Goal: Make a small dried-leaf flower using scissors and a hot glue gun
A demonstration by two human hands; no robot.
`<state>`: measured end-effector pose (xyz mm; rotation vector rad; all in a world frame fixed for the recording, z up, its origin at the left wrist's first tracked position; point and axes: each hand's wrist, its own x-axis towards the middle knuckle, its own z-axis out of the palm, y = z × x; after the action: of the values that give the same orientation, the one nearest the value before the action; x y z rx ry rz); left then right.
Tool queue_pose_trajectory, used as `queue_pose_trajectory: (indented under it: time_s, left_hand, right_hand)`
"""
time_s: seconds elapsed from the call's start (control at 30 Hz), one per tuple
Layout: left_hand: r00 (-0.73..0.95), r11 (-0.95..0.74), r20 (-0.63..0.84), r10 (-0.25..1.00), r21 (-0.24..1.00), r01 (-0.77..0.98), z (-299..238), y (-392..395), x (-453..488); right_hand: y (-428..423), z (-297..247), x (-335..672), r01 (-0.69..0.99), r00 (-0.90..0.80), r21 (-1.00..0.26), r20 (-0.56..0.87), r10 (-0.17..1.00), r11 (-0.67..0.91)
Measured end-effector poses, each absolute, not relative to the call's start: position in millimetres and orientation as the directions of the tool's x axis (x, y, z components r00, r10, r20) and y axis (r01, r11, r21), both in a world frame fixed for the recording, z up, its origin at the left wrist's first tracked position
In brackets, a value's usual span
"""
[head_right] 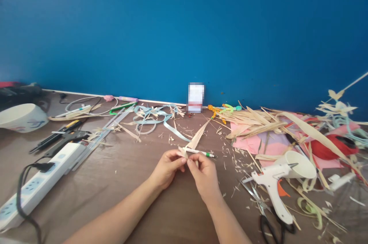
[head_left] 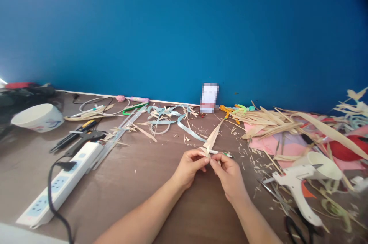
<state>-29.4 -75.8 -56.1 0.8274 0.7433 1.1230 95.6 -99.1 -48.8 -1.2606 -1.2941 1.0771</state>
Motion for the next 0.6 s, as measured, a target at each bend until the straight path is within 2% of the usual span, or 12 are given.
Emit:
queue_pose_trajectory:
  time_s: [0.13, 0.23, 0.33, 0.6]
  left_hand:
    - [0.289, 0.119, 0.012, 0.957, 0.895, -0.430, -52.3, -75.4, -32.9]
    - [0.331, 0.074, 0.068, 0.941, 0.915, -0.397, -50.2, -74.9, -35.6]
    - [0.352, 0.025, 0.116, 0.929, 0.928, -0.372, -50.8, -74.3, -37.1]
    - [0.350, -0.076, 0.210, 0.913, 0.930, -0.360, -47.1, -74.0, -39.0]
  right_hand:
    - [-98.1, -50.6, 95.7, -0.138, -0.054, -0.990, -0.025, 0.998, -0.032]
    - [-96.8, -50.3, 96.8, -0.258, -0.149, -0.962, -0.049, 0.988, -0.087]
    - [-96.3, -50.0, 99.5, -0.285, -0.198, -0.952, -0.055, 0.979, -0.111]
    - [-97.3, -53.3, 106.9, -0.232, -0.302, -0.963, -0.062, 0.951, -0.137]
